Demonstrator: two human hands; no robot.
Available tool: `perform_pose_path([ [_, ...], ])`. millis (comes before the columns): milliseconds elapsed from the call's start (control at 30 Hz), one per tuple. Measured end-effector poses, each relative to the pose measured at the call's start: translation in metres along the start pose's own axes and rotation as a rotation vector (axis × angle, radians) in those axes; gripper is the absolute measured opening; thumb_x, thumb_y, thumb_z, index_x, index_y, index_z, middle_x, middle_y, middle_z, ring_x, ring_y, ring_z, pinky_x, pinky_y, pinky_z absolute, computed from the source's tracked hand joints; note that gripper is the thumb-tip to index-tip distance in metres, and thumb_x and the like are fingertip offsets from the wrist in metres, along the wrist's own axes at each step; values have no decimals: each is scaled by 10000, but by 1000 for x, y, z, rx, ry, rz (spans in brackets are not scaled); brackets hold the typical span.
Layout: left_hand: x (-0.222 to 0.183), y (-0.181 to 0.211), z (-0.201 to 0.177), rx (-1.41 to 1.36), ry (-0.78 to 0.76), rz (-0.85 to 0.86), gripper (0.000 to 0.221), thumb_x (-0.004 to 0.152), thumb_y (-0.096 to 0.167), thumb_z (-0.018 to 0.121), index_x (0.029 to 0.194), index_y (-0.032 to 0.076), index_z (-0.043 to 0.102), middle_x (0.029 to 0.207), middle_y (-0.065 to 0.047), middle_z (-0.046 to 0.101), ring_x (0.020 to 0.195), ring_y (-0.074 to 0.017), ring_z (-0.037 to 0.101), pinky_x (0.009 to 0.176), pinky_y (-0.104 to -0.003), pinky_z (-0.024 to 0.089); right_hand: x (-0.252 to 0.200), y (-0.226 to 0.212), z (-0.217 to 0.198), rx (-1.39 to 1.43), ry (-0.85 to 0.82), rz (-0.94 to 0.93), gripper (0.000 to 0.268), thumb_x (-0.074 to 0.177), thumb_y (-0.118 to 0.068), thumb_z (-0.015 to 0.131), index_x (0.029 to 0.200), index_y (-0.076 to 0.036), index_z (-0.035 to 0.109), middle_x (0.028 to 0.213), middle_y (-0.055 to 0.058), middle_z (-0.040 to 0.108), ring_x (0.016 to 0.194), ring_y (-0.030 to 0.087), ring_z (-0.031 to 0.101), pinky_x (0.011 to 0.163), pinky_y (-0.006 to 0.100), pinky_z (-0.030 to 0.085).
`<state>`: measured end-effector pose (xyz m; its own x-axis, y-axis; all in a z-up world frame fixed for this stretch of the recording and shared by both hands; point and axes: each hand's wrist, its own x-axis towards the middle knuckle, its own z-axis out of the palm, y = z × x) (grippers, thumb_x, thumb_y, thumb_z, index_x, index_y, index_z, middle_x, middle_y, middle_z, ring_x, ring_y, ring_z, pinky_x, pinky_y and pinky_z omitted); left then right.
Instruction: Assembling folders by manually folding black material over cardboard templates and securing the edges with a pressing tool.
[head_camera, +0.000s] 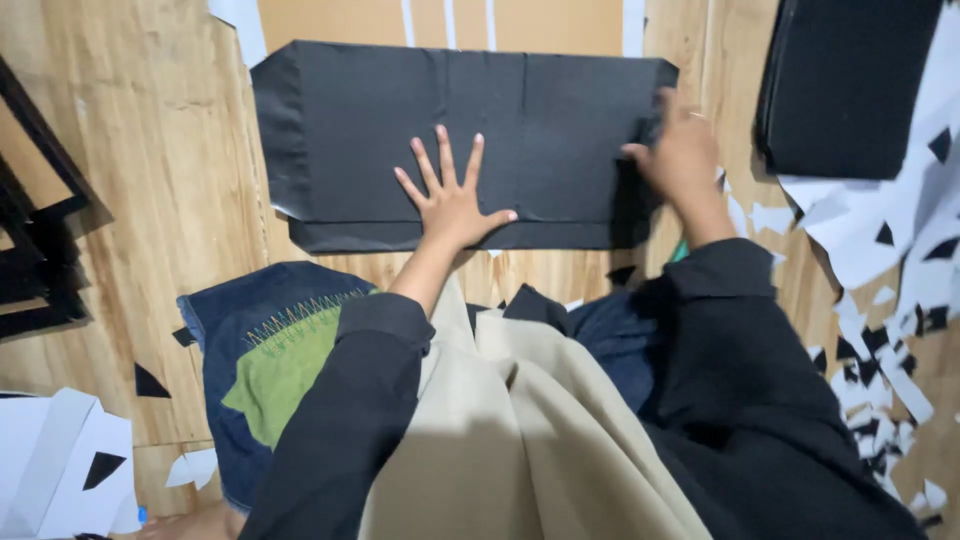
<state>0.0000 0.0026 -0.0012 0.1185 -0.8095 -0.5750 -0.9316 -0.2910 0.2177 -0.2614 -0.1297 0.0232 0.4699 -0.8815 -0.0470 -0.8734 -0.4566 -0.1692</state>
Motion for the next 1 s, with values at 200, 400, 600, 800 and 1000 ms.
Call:
perform_pose_path([
  [200,2,-1,5,-176,138,37,1207,630,659,751,1518,298,16,1524,-168,-203,1328,-464,-264,965,-718,-154,-77,42,-21,31,-442,665,628,838,-415,703,1168,67,469,1064,383,567,1023,543,552,844,598,427],
  [400,1,1,6,-175,86,-3,1226,617,707,746,1500,356,-29,1502,-127,-265,1316,-442,-296,967,-722,-167,-105,38,12,61,-612,693,614,729,-295,763,1099,140,539,1087,352,603,1089,494,546,922,541,427],
  [600,25,-18,24,-249,101,35,1161,676,493,802,1495,378,-13,1477,-118,-316,1283,-446,-352,924,-746,-193,-70,25,23,158,-120,641,529,660,-66,753,1048,9,402,1004,284,524,984,527,552,874,557,446],
  [800,25,-23,20,-379,44,109,1117,709,244,819,1495,406,43,1471,-96,-334,1276,-449,-361,926,-740,-205,-50,-159,35,580,-104,407,705,626,-17,820,1215,-52,432,1129,239,527,1107,465,517,933,515,444],
  [1000,24,-21,21,-395,-1,85,1101,713,238,813,1483,427,49,1473,-67,-337,1291,-425,-358,947,-731,-203,-66,-167,108,669,-114,579,412,661,-154,830,955,-76,553,855,52,624,849,244,669,784,365,526],
])
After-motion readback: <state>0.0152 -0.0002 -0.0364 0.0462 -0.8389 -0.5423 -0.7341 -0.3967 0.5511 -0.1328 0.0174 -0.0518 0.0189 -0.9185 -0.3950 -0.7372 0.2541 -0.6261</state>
